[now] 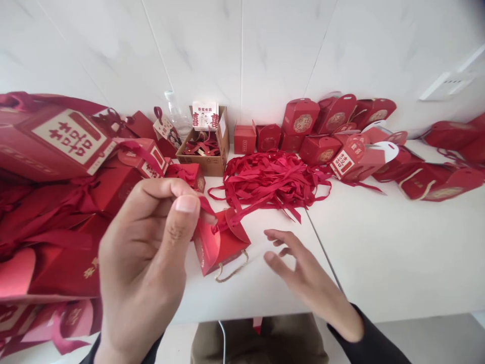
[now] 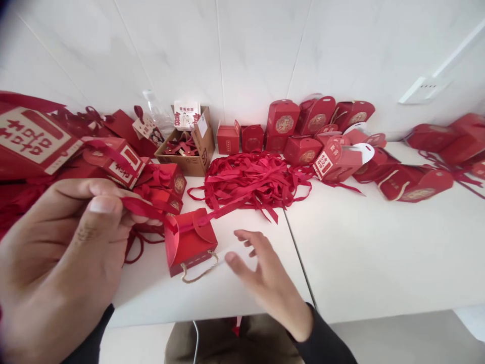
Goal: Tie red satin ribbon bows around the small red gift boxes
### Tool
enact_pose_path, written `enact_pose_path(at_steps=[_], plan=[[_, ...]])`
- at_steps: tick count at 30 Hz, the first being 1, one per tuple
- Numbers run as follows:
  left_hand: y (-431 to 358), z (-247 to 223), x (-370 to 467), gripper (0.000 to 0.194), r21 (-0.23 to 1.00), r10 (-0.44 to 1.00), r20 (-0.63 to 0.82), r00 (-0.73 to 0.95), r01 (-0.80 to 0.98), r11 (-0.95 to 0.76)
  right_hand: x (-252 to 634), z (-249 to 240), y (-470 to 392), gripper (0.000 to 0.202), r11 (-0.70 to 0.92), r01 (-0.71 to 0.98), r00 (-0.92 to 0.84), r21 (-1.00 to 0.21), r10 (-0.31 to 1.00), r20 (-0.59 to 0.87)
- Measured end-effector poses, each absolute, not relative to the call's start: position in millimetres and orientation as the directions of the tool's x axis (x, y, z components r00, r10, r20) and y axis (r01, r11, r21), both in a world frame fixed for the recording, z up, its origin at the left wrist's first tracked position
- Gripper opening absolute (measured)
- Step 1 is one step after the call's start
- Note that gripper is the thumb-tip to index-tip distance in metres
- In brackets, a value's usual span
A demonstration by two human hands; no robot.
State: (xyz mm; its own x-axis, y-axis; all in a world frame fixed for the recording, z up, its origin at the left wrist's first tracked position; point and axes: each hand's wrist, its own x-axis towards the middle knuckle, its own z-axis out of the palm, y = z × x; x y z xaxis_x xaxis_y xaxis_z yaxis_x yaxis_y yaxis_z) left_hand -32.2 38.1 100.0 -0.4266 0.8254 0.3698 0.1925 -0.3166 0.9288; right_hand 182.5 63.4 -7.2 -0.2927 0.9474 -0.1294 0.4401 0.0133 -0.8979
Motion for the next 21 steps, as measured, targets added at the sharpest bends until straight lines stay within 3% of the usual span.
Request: enact_pose_path(at_steps=[3, 9, 14, 16, 19, 21], plan=[[36, 102, -29, 0.013, 0.928, 0.847, 0.371, -0.379, 0.167, -0.332, 153, -10, 61, 0.067, 0.117, 0.434, -0.354, -0.893, 0.934, -0.049], [32, 103, -30, 0.012, 0.909, 0.830, 0.416, -0.372, 0.165, -0.382, 135, -20, 67, 0.022, 0.168, 0.429, -0.285, -0.887, 0.957, 0.043], [31, 99, -33, 0.008, 0.896, 0.791, 0.420, -0.445, 0.061, -0.441, 153, -19, 59, 0.020, 0.151, 0.467, -0.233, -0.871, 0.972, 0.044], [31, 99, -32, 0.007, 0.890, 0.797, 0.412, -0.441, 0.009, -0.455, 153, -18, 56, 0.033, 0.167, 0.481, -0.253, -0.861, 0.966, 0.046], [31, 103, -28, 0.009, 0.887, 0.800, 0.413, -0.434, -0.006, -0.461, 142, -16, 56, 0.069, 0.191, 0.516, -0.287, -0.835, 0.957, 0.042], [31, 108, -22, 0.011, 0.878, 0.801, 0.436, -0.411, 0.000, -0.478, 131, -14, 59, 0.070, 0.201, 0.523, -0.265, -0.828, 0.962, 0.066]])
